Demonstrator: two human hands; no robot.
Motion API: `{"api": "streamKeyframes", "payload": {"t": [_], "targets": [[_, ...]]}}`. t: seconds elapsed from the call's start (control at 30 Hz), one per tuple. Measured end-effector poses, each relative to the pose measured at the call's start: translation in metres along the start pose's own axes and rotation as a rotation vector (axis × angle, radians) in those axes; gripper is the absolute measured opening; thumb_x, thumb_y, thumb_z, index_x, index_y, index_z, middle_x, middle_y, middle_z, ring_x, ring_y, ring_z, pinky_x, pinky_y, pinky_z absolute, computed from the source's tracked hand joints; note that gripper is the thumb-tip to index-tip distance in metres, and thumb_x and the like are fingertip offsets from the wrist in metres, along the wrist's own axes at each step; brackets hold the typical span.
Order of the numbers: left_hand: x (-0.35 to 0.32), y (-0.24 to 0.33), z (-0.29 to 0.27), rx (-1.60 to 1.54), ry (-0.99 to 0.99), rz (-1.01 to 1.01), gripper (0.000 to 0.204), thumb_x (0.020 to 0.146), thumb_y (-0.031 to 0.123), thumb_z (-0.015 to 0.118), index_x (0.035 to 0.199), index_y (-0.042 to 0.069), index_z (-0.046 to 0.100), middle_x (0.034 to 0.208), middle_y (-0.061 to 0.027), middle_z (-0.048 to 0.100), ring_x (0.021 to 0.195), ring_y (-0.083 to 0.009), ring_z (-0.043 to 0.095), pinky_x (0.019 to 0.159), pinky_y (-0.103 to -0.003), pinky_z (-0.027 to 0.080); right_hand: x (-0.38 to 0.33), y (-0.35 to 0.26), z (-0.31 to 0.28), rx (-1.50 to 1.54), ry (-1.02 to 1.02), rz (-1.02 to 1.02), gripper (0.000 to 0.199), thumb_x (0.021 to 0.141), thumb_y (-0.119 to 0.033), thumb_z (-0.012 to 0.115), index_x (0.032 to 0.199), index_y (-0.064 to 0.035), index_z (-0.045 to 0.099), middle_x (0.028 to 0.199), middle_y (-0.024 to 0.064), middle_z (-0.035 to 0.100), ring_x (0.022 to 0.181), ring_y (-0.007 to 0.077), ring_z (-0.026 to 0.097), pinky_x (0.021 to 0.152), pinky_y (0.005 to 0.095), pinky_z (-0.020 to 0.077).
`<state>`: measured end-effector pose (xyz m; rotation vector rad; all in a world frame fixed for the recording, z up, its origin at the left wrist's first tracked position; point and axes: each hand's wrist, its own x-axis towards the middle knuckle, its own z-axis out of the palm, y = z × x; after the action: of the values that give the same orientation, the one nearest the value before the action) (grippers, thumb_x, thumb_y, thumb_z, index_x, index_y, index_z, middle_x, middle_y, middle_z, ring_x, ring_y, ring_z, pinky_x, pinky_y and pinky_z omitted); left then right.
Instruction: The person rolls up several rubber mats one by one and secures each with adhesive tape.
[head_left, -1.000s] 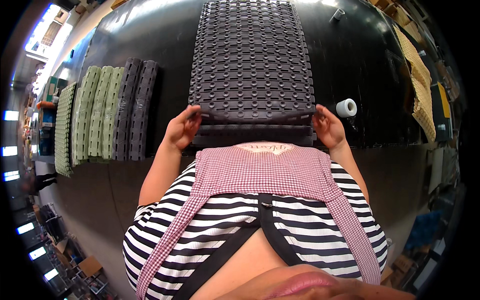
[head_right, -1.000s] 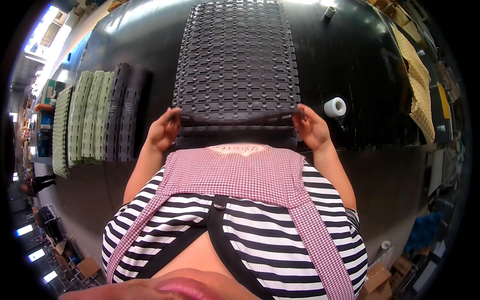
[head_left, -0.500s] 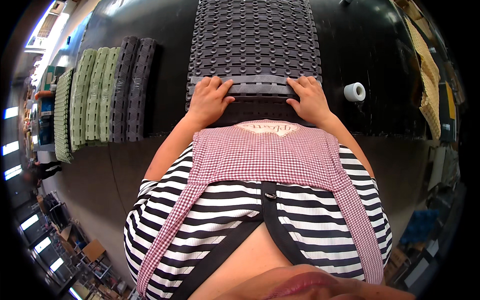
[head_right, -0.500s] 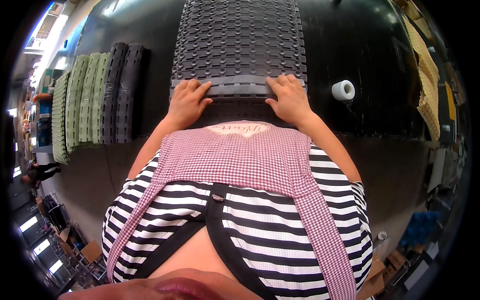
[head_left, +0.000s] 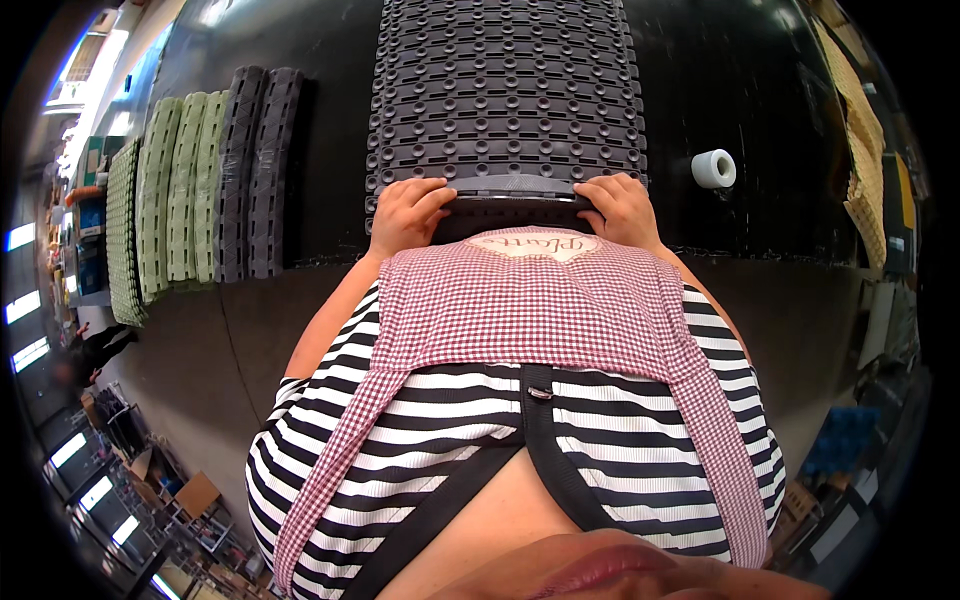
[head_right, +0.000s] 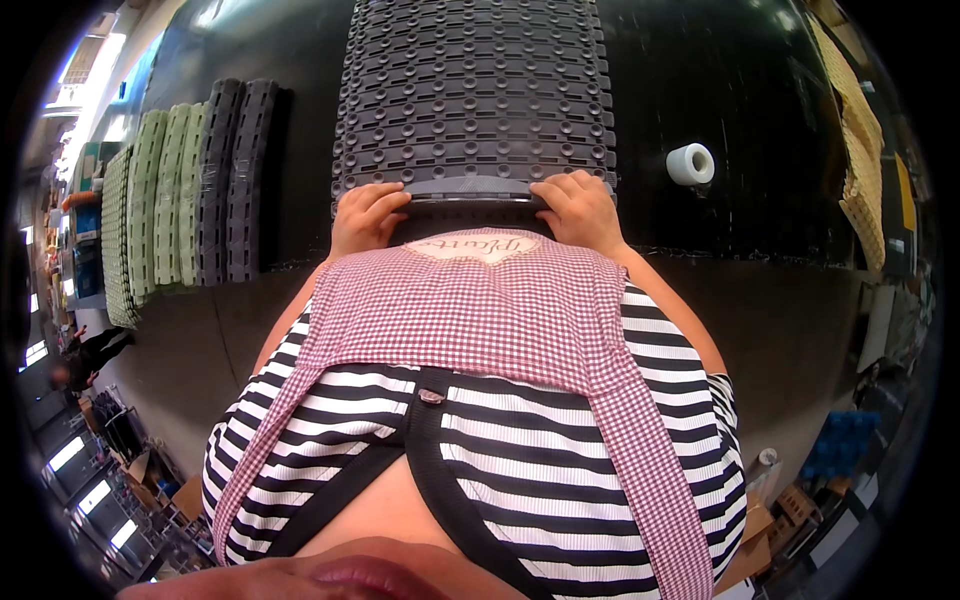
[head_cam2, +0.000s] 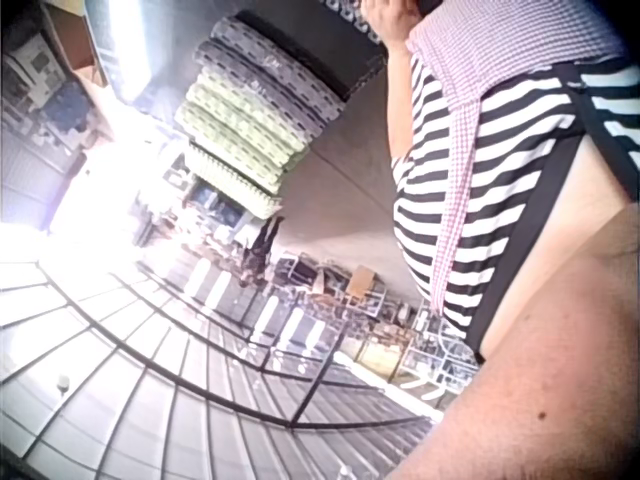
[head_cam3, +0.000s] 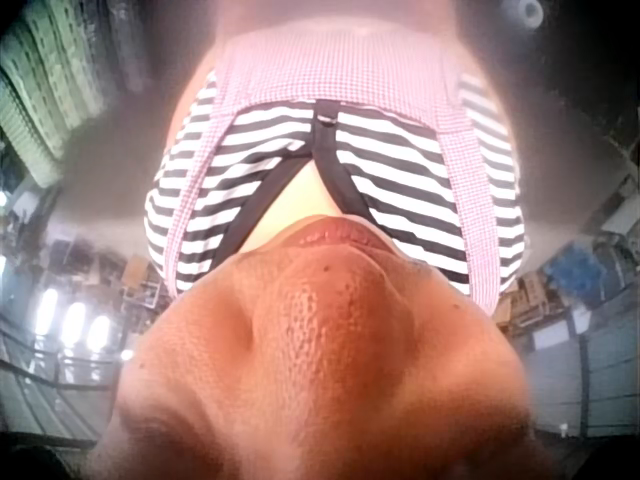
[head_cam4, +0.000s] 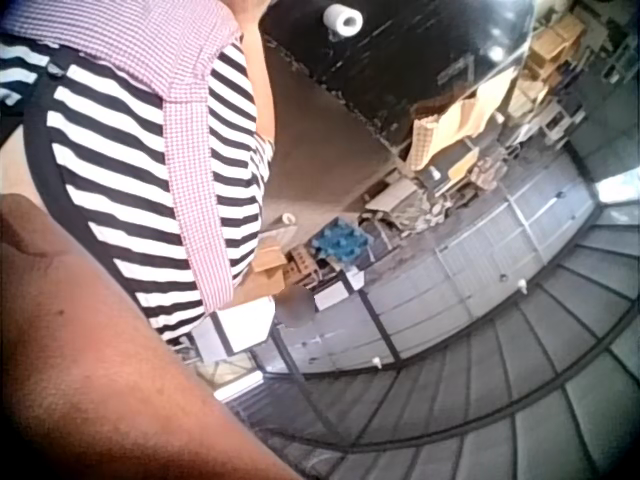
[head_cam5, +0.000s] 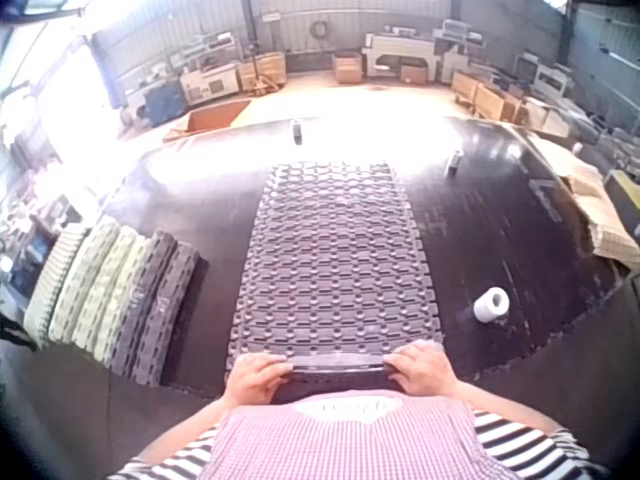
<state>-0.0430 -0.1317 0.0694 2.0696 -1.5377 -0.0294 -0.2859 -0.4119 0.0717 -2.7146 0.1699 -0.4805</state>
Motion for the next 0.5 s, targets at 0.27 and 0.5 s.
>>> {"api": "streamKeyframes", "payload": {"t": [0.27,0.5], "targets": [[-0.015,0.007,0.001,-0.108,0.049,-0.065,0.024,0.086,0.007,0.075,0.109,0.013,0.075,0.105,-0.0017,0.076,0.103,-0.0217,0.068,0.092,-0.039,0.049,-0.014,-0.005,0.001,0.023,0.016,-0.005,0.035,0.075,-0.006,0.083,0.109,-0.0104,0.076,0.094,0.0017,0.069,0.091,0.0223,0.063,0.082,0.0377,0.0485],[0.002,0.012,0.004,0.005,0.08,-0.217,0.015,0.089,0.014,0.075,0.103,0.014,0.078,0.092,-0.0021,0.07,0.093,-0.0251,0.067,0.087,-0.041,0.05,0.0,0.005,0.0,0.156,-0.11,0.178,0.034,0.083,-0.004,0.077,0.116,-0.0118,0.076,0.091,0.0043,0.067,0.092,0.0255,0.064,0.08,0.0375,0.0531]]}}
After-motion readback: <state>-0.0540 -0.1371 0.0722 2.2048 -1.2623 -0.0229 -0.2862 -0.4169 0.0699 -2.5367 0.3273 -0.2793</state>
